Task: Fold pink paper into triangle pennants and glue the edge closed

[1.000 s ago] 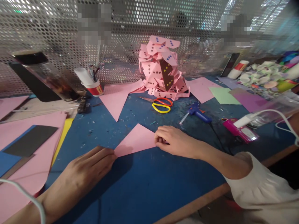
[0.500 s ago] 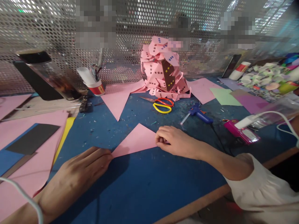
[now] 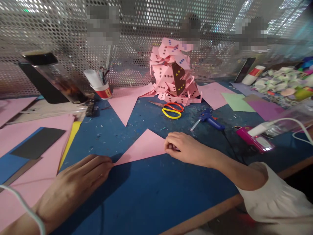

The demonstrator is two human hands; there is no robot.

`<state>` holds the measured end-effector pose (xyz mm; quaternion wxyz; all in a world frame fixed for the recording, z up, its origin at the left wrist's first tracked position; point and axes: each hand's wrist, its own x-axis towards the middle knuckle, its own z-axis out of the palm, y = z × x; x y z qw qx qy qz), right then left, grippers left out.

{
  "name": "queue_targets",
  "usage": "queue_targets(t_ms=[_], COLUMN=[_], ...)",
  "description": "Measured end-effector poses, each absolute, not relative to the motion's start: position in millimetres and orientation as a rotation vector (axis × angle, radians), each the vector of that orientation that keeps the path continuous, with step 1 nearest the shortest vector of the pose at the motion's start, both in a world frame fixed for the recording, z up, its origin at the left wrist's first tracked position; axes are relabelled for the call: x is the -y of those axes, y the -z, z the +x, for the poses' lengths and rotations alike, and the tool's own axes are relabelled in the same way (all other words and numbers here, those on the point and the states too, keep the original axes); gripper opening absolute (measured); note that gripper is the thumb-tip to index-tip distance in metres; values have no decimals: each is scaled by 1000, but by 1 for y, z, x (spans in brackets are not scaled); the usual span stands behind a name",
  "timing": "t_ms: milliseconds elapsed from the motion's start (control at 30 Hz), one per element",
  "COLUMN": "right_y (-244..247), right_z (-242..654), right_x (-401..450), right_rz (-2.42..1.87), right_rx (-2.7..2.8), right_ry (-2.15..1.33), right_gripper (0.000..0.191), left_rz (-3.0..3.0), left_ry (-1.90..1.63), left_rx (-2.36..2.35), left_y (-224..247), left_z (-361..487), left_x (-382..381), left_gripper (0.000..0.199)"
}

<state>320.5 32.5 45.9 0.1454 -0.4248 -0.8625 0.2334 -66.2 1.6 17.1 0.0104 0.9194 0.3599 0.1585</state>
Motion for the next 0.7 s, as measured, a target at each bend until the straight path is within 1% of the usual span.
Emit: queue_targets(t_ms=[333,500,700], right_y=[-49,-49,-48], right_z=[320,319,320], right_x=[-31,-31,-32], right_rz=[-1246,-1257,-1254], right_rx=[2494,2496,2488], right_ry=[-688,-695,-688], right_gripper=[8,9,9], left_rz=[2857,2747,2523], left_ry=[-558,-641,-619], left_rx=[-1194,-1256,-1255], left_y=[-28,-33,-32], left_z=[-55,-36,-6], left_x=[3,3,-9], left_gripper=[14,12,14])
